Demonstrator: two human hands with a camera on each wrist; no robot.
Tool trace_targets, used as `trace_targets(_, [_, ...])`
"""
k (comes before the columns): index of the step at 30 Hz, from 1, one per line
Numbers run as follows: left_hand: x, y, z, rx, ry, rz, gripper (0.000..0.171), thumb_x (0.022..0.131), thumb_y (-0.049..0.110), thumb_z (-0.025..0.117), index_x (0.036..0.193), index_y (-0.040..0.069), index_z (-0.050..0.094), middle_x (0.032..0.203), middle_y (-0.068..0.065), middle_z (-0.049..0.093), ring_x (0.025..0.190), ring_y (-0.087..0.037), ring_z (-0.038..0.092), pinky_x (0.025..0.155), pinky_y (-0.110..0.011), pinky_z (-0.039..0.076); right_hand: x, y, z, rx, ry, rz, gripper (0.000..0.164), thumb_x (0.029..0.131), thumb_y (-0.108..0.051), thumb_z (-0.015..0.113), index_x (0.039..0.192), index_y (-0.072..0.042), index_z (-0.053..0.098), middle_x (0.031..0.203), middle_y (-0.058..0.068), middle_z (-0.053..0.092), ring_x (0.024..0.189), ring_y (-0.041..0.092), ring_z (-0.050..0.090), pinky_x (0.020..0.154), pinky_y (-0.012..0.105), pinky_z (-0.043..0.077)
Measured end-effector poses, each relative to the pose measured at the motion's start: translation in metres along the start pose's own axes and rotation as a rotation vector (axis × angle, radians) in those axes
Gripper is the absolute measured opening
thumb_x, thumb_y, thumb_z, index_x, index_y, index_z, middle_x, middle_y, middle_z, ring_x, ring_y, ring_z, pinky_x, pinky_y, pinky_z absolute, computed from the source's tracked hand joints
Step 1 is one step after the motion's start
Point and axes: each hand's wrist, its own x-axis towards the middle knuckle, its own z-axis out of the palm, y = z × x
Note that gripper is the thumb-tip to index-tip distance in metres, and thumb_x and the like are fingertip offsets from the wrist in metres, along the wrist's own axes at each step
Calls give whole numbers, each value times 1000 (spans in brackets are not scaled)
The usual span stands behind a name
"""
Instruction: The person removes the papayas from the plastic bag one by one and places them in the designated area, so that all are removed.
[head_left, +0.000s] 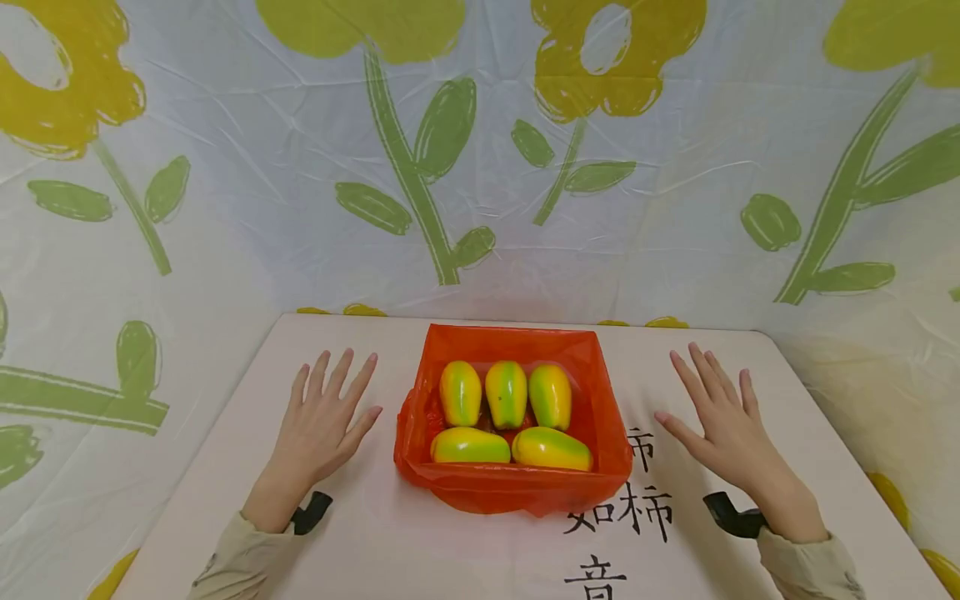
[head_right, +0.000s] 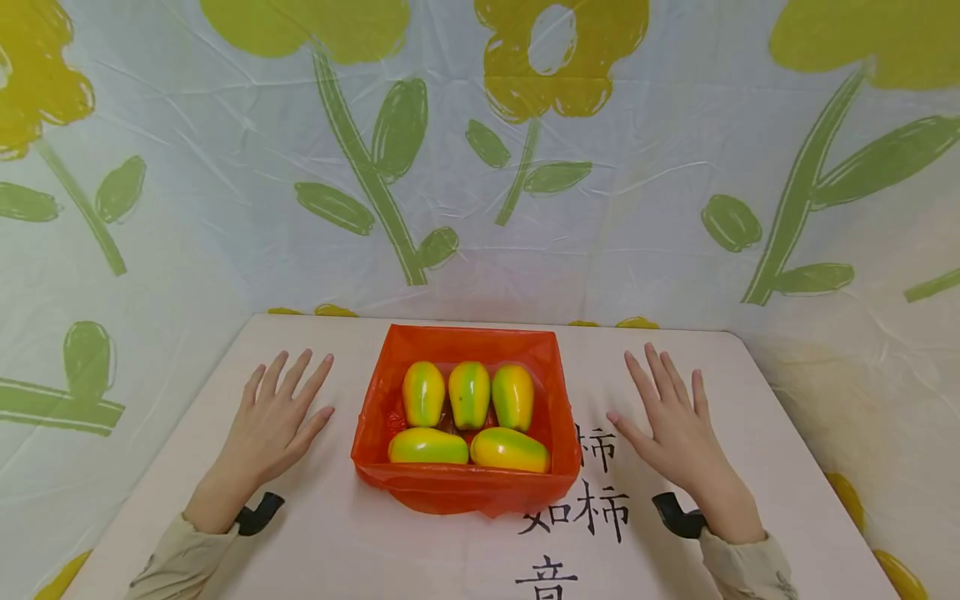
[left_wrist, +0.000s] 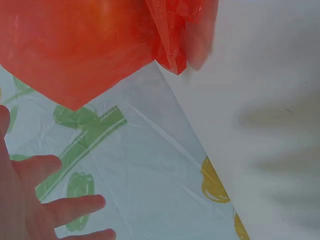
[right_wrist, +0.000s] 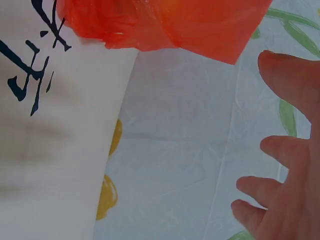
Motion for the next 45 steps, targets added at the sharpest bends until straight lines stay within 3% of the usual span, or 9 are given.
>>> trace_targets(10, [5, 8, -5, -51, 113, 97, 69, 103, 56, 16, 148, 13, 45, 136, -21, 56, 127, -45, 47, 105, -61, 33, 9, -7, -9, 224, 113, -92, 78, 83, -15, 76, 151, -5, 38, 151, 23, 40, 146, 26, 28, 117, 56, -4])
trace_targets(15, [8, 22, -14, -120, 95, 73, 61, 103, 52, 29, 149, 14, 46, 137, -19, 56, 126, -42, 48, 104, -60, 34, 15, -16, -18, 313, 108, -67, 75, 82, -5, 77, 149, -7, 43, 148, 19, 47, 140, -1, 31, 121, 41, 3])
trace_targets(18, [9, 31, -20, -156, 58, 42, 57, 101, 47, 40, 150, 16, 44, 138, -17, 57, 127, -40, 48, 104, -59, 35, 18, -24, -23, 354, 92, -31, 72, 84, -4, 75, 149, -14, 46, 147, 14, 49, 136, -9, 30, 121, 34, 8])
trace_targets(22, [12, 41, -28, -197, 22, 23, 56, 99, 40, 50, 150, 18, 44, 136, -15, 58, 126, -38, 49, 103, -58, 37, 25, -33, -30, 364, 79, -31, 69, 85, -5, 74, 148, -17, 48, 146, 12, 50, 138, -2, 33, 121, 36, 11])
trace_targets(29, [20, 58, -39, -205, -78, 8, 58, 100, 47, 46, 151, 18, 44, 136, -15, 58, 127, -40, 49, 105, -58, 35, 46, -48, -41, 333, 62, -103, 65, 85, -6, 74, 145, -14, 51, 142, 10, 55, 138, 12, 40, 120, 29, 10])
trace_targets(32, [23, 63, -43, -191, -114, 4, 59, 99, 48, 48, 150, 18, 45, 134, -15, 59, 126, -40, 49, 105, -59, 36, 55, -55, -44, 337, 35, -122, 62, 87, -8, 74, 144, -16, 51, 140, 6, 56, 133, 25, 45, 120, 41, 16])
trace_targets(36, [28, 69, -47, -182, -160, 0, 57, 99, 48, 49, 147, 18, 49, 131, -14, 61, 124, -40, 51, 105, -58, 36, 67, -64, -45, 347, -25, -161, 58, 89, -11, 72, 144, -16, 52, 139, 4, 57, 131, 28, 48, 115, 55, 23])
trace_targets(40, [32, 72, -49, -165, -205, 4, 55, 99, 48, 51, 145, 17, 52, 127, -12, 64, 119, -38, 54, 102, -58, 39, 80, -75, -45, 351, -105, -188, 52, 91, -14, 70, 141, -12, 54, 139, 4, 58, 134, 29, 46, 117, 54, 17])
trace_targets(45, [37, 71, -49, -147, -279, 35, 52, 98, 45, 55, 140, 15, 57, 119, -12, 68, 112, -35, 59, 95, -55, 46, 96, -91, -47, 401, -247, -174, 47, 95, -26, 67, 139, -17, 56, 138, 3, 58, 143, 32, 34, 114, 60, 22])
